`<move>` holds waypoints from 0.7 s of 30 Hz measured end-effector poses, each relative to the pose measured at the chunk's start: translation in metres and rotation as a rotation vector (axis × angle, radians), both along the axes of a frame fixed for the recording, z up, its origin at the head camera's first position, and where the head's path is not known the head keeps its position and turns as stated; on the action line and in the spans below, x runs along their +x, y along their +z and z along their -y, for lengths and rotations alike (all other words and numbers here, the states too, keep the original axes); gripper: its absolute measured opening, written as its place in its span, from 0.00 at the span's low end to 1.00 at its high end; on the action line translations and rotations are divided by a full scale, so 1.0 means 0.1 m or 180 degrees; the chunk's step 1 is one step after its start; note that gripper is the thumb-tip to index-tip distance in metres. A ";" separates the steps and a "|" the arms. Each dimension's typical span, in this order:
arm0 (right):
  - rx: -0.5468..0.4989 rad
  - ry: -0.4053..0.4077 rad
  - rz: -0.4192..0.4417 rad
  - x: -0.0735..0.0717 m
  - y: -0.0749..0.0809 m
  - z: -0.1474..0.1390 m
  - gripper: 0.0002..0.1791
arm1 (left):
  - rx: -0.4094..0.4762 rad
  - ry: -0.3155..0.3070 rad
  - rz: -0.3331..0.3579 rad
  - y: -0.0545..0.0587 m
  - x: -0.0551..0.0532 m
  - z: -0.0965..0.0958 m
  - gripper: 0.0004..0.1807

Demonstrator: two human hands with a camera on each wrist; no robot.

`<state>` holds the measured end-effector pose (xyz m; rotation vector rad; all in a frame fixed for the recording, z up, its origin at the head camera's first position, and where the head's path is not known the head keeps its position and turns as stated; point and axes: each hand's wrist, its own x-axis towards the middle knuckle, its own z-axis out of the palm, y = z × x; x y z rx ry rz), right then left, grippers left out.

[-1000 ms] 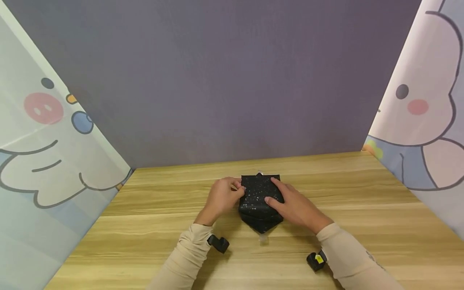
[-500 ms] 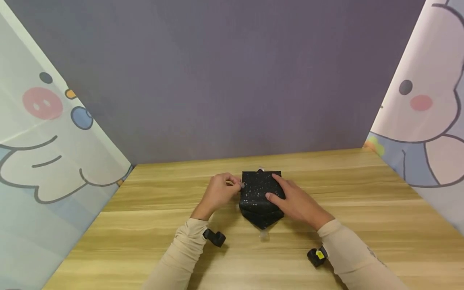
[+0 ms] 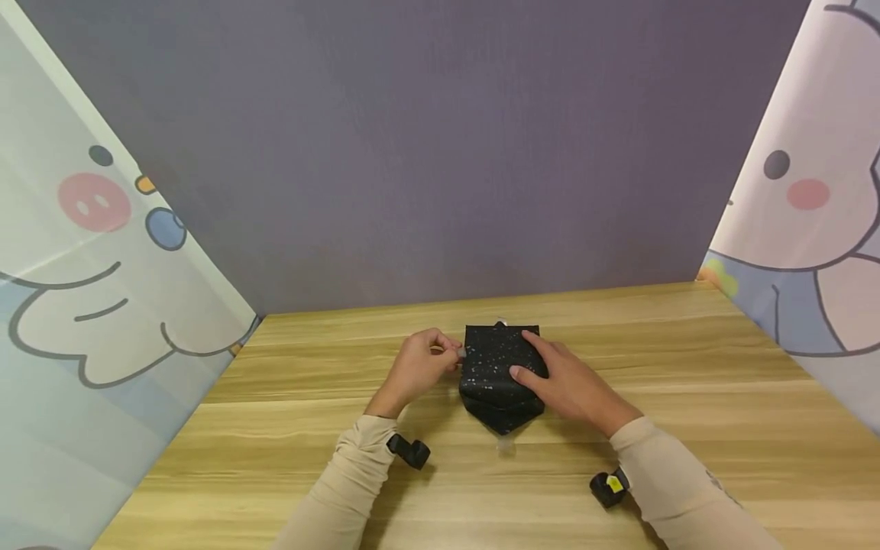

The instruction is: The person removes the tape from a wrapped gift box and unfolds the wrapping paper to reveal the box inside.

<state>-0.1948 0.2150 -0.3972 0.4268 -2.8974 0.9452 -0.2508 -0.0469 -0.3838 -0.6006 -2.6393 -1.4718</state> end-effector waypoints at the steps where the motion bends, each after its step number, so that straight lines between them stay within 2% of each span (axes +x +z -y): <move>1: -0.0006 -0.0001 0.0007 0.00 0.00 0.00 0.46 | 0.0016 -0.0018 0.0023 0.00 0.00 0.00 0.06; 8: -0.0015 -0.0008 0.0024 0.00 0.01 -0.01 0.45 | 0.0349 -0.0153 0.0356 -0.04 -0.02 0.03 0.06; 13: 0.0006 -0.0006 -0.0005 0.00 0.00 -0.01 0.45 | 0.0427 -0.0161 0.0415 -0.06 -0.04 0.04 0.08; 17: 0.0012 0.0012 -0.0049 0.00 0.00 -0.03 0.44 | 0.0356 -0.0144 0.0416 -0.08 -0.06 0.06 0.06; 21: -0.0002 -0.0011 -0.0108 0.00 -0.01 -0.04 0.42 | 0.0122 -0.0121 0.0286 -0.10 -0.07 0.08 0.06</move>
